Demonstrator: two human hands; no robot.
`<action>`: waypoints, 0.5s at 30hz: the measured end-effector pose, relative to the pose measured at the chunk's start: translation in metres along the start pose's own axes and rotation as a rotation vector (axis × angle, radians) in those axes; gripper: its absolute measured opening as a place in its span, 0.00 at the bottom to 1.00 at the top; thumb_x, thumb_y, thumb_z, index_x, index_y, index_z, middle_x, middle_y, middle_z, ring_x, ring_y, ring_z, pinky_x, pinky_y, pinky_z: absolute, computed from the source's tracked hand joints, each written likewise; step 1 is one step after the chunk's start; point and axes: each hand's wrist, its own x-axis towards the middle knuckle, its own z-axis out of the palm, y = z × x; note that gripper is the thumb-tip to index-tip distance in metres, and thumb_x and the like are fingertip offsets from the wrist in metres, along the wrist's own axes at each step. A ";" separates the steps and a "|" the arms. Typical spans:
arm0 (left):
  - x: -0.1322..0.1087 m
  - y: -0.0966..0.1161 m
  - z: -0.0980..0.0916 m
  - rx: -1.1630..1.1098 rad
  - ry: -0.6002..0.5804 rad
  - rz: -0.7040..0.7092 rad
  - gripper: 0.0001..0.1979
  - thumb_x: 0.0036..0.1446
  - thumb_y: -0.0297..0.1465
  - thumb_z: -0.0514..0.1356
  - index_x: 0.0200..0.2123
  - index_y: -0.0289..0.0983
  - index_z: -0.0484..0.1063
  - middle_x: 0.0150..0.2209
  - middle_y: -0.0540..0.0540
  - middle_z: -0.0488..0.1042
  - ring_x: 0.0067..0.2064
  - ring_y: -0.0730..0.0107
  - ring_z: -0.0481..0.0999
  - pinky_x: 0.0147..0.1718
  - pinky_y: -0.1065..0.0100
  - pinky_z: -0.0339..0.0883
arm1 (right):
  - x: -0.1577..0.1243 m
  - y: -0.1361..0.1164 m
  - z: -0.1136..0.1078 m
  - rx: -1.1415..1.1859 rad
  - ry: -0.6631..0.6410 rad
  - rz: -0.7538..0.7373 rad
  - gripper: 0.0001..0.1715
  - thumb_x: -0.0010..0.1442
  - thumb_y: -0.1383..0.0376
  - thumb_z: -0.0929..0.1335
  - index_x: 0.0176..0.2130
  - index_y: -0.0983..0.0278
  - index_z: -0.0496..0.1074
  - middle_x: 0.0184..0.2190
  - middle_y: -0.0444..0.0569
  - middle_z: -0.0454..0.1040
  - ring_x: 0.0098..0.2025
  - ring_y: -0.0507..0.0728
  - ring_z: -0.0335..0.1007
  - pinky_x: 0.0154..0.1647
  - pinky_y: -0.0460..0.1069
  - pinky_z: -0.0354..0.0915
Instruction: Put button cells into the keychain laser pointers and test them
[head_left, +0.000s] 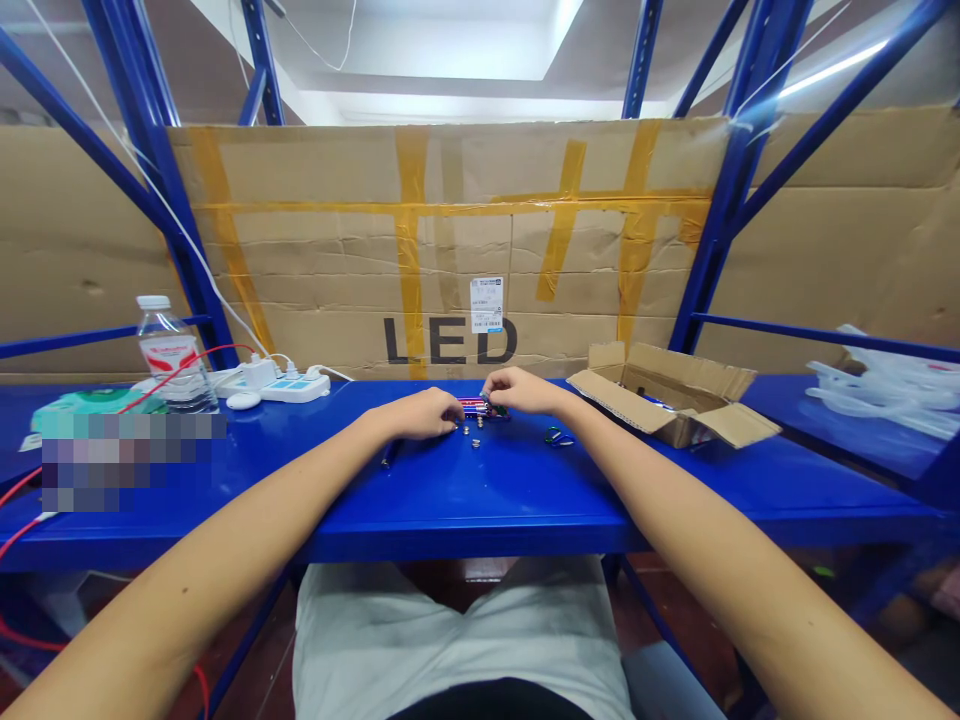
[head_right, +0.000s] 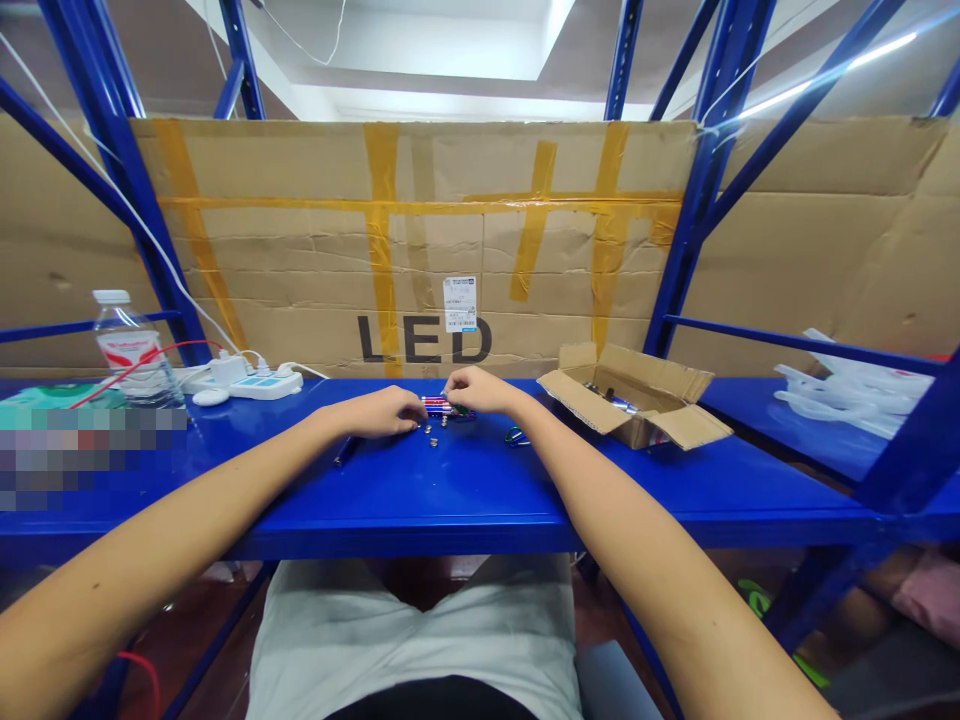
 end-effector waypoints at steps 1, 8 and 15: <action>0.001 0.000 0.000 0.032 -0.011 0.008 0.14 0.52 0.27 0.58 0.41 0.38 0.79 0.39 0.44 0.78 0.39 0.64 0.74 0.41 0.69 0.62 | 0.000 0.000 0.000 0.010 -0.038 0.002 0.05 0.51 0.71 0.64 0.30 0.66 0.70 0.24 0.45 0.74 0.26 0.50 0.67 0.28 0.45 0.62; -0.001 0.007 -0.004 0.132 -0.061 -0.056 0.08 0.52 0.29 0.58 0.33 0.35 0.76 0.31 0.44 0.76 0.31 0.66 0.71 0.32 0.68 0.60 | 0.001 0.004 0.004 0.035 -0.190 -0.019 0.07 0.45 0.72 0.66 0.30 0.65 0.67 0.22 0.41 0.72 0.25 0.50 0.68 0.27 0.45 0.63; -0.007 0.010 -0.009 0.026 -0.135 -0.138 0.04 0.51 0.30 0.59 0.30 0.36 0.73 0.27 0.48 0.74 0.29 0.69 0.69 0.28 0.69 0.58 | -0.001 0.000 0.006 0.130 -0.215 0.008 0.10 0.44 0.73 0.66 0.31 0.64 0.66 0.25 0.41 0.73 0.26 0.50 0.70 0.29 0.45 0.67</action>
